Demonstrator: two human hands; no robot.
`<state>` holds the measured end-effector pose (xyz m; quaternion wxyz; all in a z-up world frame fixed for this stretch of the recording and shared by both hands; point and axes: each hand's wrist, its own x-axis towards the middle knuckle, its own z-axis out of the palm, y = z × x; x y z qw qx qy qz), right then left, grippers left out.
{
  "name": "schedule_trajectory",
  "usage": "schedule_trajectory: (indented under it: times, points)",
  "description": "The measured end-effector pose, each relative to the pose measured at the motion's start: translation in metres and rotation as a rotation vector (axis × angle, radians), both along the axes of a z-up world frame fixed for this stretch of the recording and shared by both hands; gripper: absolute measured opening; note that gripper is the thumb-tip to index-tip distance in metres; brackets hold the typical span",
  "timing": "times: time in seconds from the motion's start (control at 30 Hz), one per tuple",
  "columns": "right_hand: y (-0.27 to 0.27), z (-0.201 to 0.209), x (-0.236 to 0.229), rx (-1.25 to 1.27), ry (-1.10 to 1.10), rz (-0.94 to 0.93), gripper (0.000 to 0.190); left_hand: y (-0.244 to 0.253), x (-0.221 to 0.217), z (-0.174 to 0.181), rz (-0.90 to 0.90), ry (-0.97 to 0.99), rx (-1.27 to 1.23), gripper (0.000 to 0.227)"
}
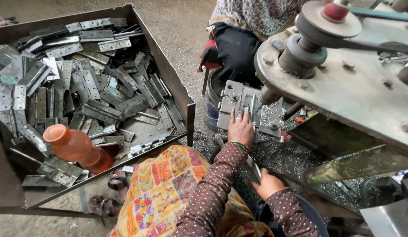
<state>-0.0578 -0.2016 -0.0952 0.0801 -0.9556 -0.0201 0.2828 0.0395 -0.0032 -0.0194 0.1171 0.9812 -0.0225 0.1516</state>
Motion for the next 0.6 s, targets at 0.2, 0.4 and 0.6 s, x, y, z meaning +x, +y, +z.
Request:
schedule_trajectory:
  times: [0.2, 0.4, 0.6]
  points:
    - [0.011, -0.058, -0.059, 0.097, -0.150, -0.111, 0.070, 0.000, 0.011, -0.002, 0.042, -0.167, 0.034, 0.049]
    - [-0.006, -0.074, -0.040, 0.085, -0.098, -0.046, 0.084, 0.007, -0.008, -0.002, -0.061, 0.029, 0.022, 0.039]
    - [-0.016, -0.029, -0.001, 0.093, -0.078, 0.002, 0.071, 0.011, 0.025, 0.004, -0.021, 0.115, 0.049, 0.041]
